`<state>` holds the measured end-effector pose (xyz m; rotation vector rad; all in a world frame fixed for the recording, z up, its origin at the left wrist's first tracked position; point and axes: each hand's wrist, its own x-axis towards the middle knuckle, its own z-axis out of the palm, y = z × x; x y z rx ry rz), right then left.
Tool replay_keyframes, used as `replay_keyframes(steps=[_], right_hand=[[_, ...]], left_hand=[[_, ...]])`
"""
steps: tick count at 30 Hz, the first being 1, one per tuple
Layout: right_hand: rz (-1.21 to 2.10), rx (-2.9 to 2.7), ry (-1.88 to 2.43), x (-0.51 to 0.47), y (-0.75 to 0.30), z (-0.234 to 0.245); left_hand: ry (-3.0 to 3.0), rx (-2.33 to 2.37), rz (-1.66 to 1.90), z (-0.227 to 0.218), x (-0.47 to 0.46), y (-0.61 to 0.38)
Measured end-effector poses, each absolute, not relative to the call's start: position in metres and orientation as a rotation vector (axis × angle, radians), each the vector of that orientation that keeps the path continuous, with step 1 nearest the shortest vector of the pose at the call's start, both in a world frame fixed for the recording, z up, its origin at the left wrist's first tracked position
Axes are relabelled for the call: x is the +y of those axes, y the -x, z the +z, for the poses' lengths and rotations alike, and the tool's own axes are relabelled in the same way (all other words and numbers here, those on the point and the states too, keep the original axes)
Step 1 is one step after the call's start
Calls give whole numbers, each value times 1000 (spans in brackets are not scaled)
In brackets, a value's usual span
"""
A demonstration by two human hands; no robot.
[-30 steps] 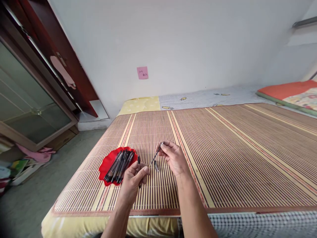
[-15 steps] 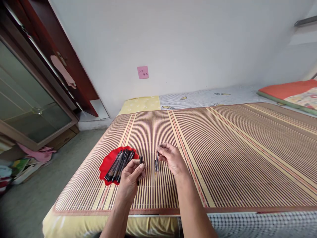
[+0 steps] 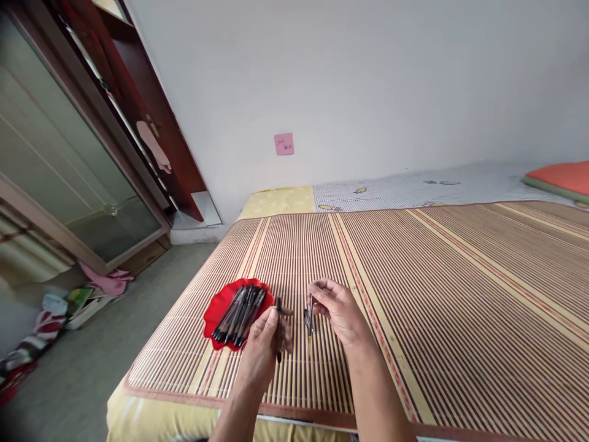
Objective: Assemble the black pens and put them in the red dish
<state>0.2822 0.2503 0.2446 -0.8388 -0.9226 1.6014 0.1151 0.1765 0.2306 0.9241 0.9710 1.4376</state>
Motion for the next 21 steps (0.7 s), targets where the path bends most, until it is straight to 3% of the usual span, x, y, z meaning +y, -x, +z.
replay_keyframes(steps=[21], right_hand=[[1579, -912, 702, 251, -273, 241]], left_hand=[[-905, 1057, 1308, 225, 177, -131]])
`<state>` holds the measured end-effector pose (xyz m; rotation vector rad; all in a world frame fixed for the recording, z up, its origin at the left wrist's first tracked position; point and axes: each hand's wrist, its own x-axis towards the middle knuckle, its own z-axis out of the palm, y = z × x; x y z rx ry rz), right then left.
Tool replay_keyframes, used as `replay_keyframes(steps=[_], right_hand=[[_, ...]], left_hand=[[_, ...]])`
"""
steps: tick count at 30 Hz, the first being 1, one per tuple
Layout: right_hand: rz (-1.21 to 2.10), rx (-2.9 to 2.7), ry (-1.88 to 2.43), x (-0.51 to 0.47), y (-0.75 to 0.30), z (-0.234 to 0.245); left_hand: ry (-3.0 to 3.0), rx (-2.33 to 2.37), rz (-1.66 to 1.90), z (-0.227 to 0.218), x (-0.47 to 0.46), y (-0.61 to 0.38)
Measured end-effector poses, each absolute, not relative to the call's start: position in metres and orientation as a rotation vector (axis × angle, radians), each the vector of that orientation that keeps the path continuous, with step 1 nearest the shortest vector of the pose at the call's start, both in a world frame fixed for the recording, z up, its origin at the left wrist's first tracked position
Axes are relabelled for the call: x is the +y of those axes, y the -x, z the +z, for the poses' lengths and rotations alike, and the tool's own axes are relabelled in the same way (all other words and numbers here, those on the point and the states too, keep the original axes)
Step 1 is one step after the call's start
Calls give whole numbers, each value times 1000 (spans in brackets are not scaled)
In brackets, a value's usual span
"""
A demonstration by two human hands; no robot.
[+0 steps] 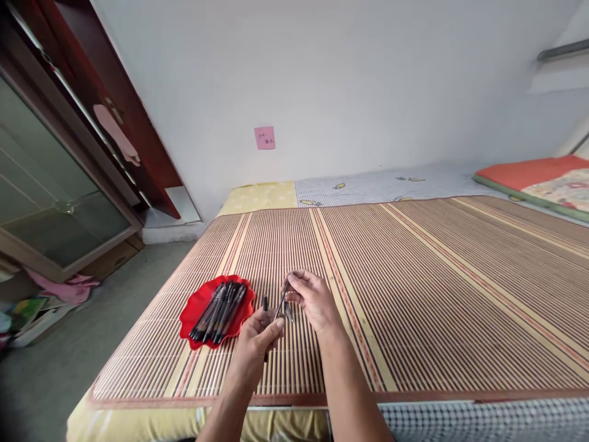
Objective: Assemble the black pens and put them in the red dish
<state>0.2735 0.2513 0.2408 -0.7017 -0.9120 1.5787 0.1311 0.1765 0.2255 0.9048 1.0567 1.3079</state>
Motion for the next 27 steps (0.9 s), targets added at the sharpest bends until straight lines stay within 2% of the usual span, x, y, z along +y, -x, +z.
replay_keyframes(steps=[27], right_hand=[[1583, -963, 720, 252, -277, 238]], left_hand=[[-888, 977, 1307, 221, 177, -130]])
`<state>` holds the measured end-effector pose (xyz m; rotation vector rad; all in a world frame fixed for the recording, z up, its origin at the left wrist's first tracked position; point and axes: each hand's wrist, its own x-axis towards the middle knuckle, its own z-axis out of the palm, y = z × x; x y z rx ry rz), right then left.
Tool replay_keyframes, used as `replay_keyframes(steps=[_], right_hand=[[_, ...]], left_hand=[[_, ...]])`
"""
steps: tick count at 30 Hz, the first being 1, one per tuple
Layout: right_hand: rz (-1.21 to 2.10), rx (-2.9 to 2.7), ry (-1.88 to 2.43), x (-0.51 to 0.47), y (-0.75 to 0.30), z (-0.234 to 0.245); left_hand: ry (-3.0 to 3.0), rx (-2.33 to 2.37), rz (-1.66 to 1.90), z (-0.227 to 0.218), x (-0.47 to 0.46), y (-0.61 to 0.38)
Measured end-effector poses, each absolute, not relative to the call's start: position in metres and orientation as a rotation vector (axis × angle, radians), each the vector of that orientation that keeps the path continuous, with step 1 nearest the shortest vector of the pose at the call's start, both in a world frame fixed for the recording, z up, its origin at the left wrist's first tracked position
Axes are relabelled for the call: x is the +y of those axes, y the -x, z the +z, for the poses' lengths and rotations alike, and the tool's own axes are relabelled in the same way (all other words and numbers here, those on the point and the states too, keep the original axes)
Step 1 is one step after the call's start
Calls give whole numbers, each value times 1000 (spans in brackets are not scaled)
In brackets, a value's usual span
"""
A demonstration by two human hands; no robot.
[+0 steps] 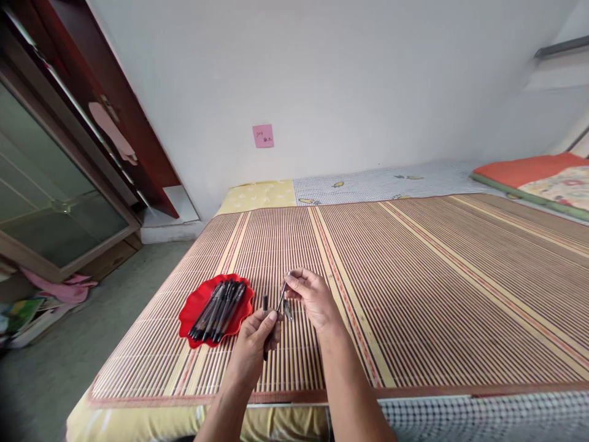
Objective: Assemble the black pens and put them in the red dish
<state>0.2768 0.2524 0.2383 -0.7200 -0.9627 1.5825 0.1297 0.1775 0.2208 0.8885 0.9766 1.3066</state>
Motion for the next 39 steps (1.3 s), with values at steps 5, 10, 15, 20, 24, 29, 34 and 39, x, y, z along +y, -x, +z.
replay_keyframes(steps=[5, 10, 15, 20, 24, 29, 34, 39], right_hand=[[1568, -939, 728, 253, -278, 240], [1497, -886, 755, 255, -277, 239], [1277, -739, 806, 267, -296, 229], [1125, -761, 958, 275, -323, 216], [1179, -1014, 1168, 274, -321, 205], [1226, -1328, 1380, 272, -308, 194], [1162, -1511, 1530, 271, -300, 187], [1085, -1621, 1599, 273, -296, 183]], left_hand=[[-894, 986, 1260, 220, 176, -130], [-875, 977, 1208, 226, 176, -129], [-828, 1042, 1379, 229, 182, -111], [-787, 1057, 1474, 224, 188, -93], [-751, 1054, 1418, 226, 187, -95], [-740, 1045, 1402, 236, 184, -101], [-773, 1042, 1414, 235, 184, -100], [-838, 976, 1433, 233, 183, -99]])
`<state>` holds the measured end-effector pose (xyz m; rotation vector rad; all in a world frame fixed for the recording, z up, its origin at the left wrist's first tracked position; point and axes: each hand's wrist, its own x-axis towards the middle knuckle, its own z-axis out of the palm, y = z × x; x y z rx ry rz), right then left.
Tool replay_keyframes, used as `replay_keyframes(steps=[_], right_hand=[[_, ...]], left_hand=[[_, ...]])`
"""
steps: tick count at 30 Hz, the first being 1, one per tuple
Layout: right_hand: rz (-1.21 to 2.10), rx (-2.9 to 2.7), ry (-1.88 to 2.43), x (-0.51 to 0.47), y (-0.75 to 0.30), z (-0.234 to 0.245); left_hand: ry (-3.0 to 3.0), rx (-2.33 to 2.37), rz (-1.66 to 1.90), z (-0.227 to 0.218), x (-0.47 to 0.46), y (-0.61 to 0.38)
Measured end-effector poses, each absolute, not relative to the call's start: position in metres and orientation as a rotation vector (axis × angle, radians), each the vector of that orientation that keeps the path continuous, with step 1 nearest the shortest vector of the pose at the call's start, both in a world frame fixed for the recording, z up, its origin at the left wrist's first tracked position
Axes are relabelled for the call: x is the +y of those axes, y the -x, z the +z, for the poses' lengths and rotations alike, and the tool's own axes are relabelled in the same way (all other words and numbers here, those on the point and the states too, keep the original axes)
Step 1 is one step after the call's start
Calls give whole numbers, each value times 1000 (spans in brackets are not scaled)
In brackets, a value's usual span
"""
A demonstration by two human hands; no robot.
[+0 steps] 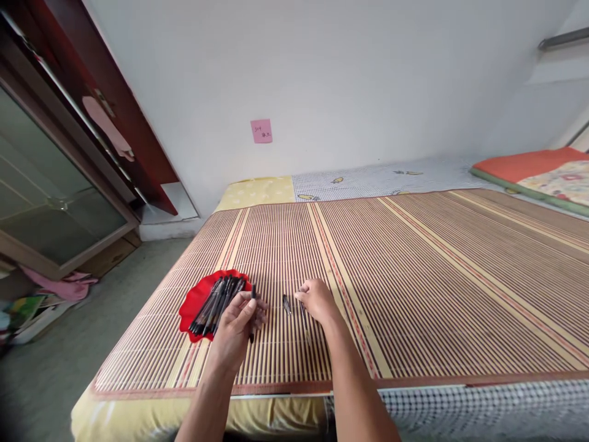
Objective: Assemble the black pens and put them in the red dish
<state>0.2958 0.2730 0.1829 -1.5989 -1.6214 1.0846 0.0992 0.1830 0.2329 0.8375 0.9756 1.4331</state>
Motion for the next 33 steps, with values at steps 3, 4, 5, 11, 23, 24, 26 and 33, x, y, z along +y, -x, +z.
replay_keyframes(steps=[3, 4, 5, 11, 23, 24, 26, 33], right_hand=[[1044, -1668, 1623, 274, -295, 182], [1038, -1680, 1628, 274, -295, 182], [1035, -1690, 1631, 274, -295, 182], [1024, -1719, 1649, 273, -294, 185], [1025, -1733, 1695, 267, -292, 197], [1026, -1731, 1699, 267, -292, 197], [1028, -1731, 1703, 267, -292, 196], [1007, -1736, 1716, 269, -292, 191]], left_hand=[[-900, 957, 1491, 232, 181, -100], [-915, 961, 1504, 232, 181, -100], [-925, 964, 1513, 232, 180, -99], [-941, 974, 1512, 231, 179, -100], [-644, 872, 1396, 231, 183, -98], [-640, 877, 1379, 231, 183, -97], [-638, 883, 1373, 232, 183, -96], [-643, 897, 1425, 235, 183, -95]])
